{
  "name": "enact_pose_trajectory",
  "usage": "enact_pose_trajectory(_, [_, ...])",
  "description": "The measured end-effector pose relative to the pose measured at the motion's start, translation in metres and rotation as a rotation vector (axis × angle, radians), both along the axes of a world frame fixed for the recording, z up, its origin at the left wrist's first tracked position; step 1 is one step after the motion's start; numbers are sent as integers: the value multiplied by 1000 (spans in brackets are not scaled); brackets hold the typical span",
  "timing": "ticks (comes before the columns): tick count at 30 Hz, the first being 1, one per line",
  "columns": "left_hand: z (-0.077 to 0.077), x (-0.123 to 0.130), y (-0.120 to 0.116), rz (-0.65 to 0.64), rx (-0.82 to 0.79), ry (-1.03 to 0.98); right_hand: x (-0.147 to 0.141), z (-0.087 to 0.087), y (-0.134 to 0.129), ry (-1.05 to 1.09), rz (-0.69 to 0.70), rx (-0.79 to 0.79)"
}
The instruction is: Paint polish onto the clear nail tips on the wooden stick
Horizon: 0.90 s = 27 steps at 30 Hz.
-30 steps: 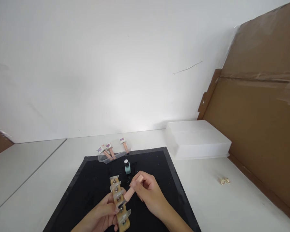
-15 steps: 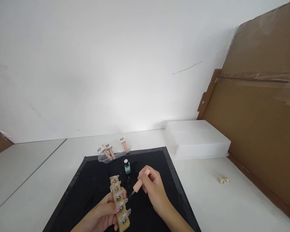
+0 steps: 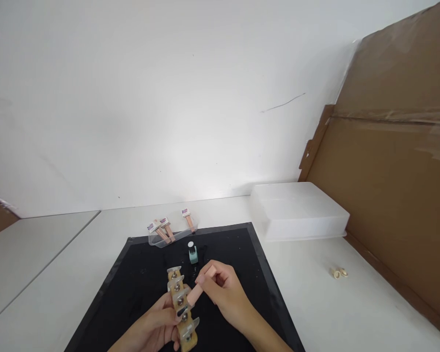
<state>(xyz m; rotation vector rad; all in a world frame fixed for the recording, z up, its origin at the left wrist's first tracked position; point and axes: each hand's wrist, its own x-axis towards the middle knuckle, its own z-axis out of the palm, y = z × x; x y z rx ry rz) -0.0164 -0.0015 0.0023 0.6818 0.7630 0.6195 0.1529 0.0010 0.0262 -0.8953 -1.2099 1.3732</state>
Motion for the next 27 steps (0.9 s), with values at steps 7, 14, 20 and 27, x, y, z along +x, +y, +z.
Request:
enact_pose_trajectory(7, [0, -2, -1, -8, 24, -15, 1, -7, 3, -1, -147, -82])
enact_pose_trajectory(14, [-3, -4, -2, -11, 21, -21, 1, -9, 5, 98, -235, -124])
enact_pose_trajectory(20, [-4, -3, -1, -9, 23, -13, 1, -7, 3, 159, -79, -118])
enact_pose_trajectory(27, [-3, 0, -1, -7, 19, 8, 0, -3, 1, 64, 21, -106])
